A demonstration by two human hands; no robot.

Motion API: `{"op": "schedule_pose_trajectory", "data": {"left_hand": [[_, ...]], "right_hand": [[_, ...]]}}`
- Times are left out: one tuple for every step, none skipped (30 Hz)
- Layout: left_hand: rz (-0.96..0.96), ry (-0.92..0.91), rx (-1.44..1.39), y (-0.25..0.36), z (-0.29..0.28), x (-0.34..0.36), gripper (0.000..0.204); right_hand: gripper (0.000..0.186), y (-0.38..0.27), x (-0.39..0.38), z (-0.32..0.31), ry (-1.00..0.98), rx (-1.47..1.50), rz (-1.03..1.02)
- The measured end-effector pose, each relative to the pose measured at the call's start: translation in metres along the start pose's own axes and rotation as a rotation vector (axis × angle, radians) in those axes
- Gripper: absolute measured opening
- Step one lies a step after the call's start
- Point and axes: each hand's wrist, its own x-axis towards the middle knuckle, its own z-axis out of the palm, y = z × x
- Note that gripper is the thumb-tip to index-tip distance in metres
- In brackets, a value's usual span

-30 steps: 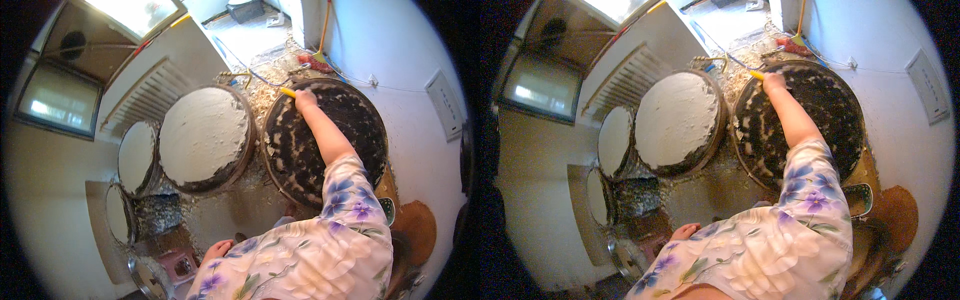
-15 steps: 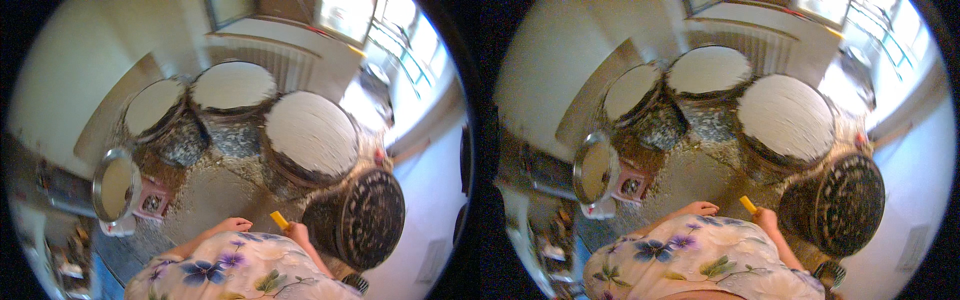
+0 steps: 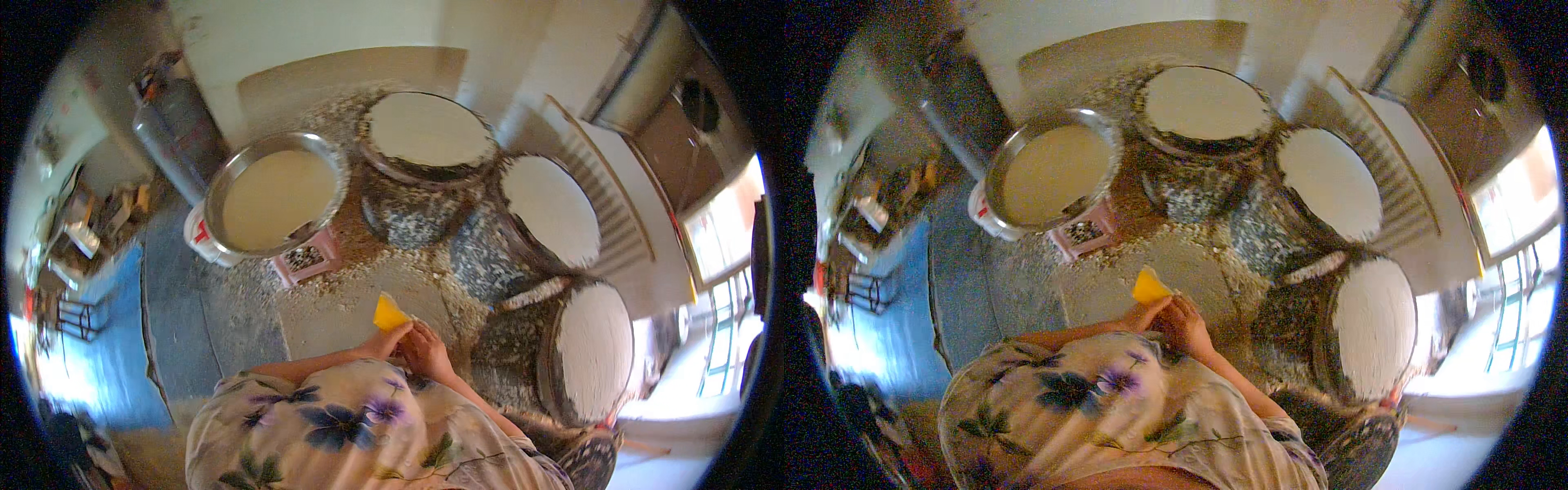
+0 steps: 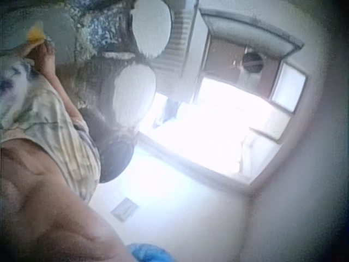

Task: The person ladles a white batter onto hot circular pans and spreads it into thin round cakes using a yellow spatula. After each cake sets, they lift it off the pan and place it into a stack in a nearby basket.

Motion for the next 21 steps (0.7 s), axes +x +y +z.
{"op": "schedule_pose_trajectory", "data": {"left_hand": [[0.080, 0.061, -0.107, 0.004, -0.015, -0.004, 0.033], [0.012, 0.206, -0.028, 0.010, -0.034, -0.010, 0.034], [-0.001, 0.273, -0.099, 0.017, -0.053, -0.017, 0.035], [0.028, 0.322, -0.169, 0.025, -0.069, -0.024, 0.036], [0.022, 0.391, -0.234, 0.033, -0.085, -0.034, 0.036], [0.156, 0.427, -0.216, 0.041, -0.101, -0.047, 0.037], [0.284, 0.467, -0.189, 0.052, -0.119, -0.060, 0.038], [0.356, 0.577, -0.185, 0.066, -0.138, -0.068, 0.039], [0.438, 0.683, -0.172, 0.079, -0.156, -0.076, 0.040], [0.498, 0.723, -0.333, 0.091, -0.174, -0.083, 0.038], [0.544, 0.775, -0.485, 0.103, -0.193, -0.091, 0.037], [0.640, 0.776, -0.615, 0.111, -0.211, -0.099, 0.035], [0.588, 0.878, -0.641, 0.118, -0.228, -0.103, 0.036], [0.581, 0.931, -0.645, 0.124, -0.246, -0.105, 0.036], [0.570, 0.986, -0.649, 0.127, -0.261, -0.104, 0.037], [0.539, 0.902, -0.705, 0.127, -0.272, -0.101, 0.038], [0.505, 0.815, -0.762, 0.126, -0.280, -0.099, 0.040], [0.420, 0.800, -0.838, 0.124, -0.286, -0.097, 0.042], [0.410, 0.709, -0.867, 0.123, -0.289, -0.092, 0.044], [0.345, 0.702, -0.919, 0.122, -0.290, -0.082, 0.046], [0.252, 0.746, -0.991, 0.123, -0.290, -0.070, 0.049]], "right_hand": [[0.027, -0.001, 0.014, 0.003, -0.009, 0.070, -0.030], [0.026, 0.000, 0.025, 0.006, -0.031, 0.135, -0.063], [0.024, 0.005, 0.035, 0.010, -0.087, 0.176, -0.077], [0.020, 0.012, 0.044, 0.016, -0.064, 0.165, -0.006], [0.016, 0.025, 0.055, 0.020, -0.088, 0.122, -0.005], [0.008, 0.037, 0.064, 0.027, -0.079, 0.216, 0.079], [0.009, 0.050, 0.072, 0.036, -0.086, 0.210, 0.146], [0.011, 0.065, 0.083, 0.043, -0.102, 0.327, 0.254], [0.014, 0.080, 0.094, 0.050, -0.137, 0.361, 0.351], [0.017, 0.095, 0.106, 0.056, -0.196, 0.357, 0.498], [0.018, 0.107, 0.119, 0.064, -0.192, 0.565, 0.578], [0.020, 0.119, 0.133, 0.073, -0.212, 0.737, 0.717], [0.021, 0.130, 0.149, 0.080, -0.238, 0.927, 0.834], [0.023, 0.141, 0.163, 0.089, -0.371, 0.661, 0.629], [0.026, 0.150, 0.178, 0.098, -0.441, 0.544, 0.496], [0.027, 0.158, 0.194, 0.110, -0.425, 0.544, 0.465], [0.028, 0.165, 0.209, 0.121, -0.411, 0.554, 0.419], [0.031, 0.175, 0.230, 0.135, -0.510, 0.195, 0.228], [0.029, 0.179, 0.241, 0.148, -0.560, 0.240, 0.231], [0.027, 0.183, 0.253, 0.161, -0.627, 0.306, 0.299], [0.026, 0.187, 0.267, 0.173, -0.692, 0.365, 0.361]]}}
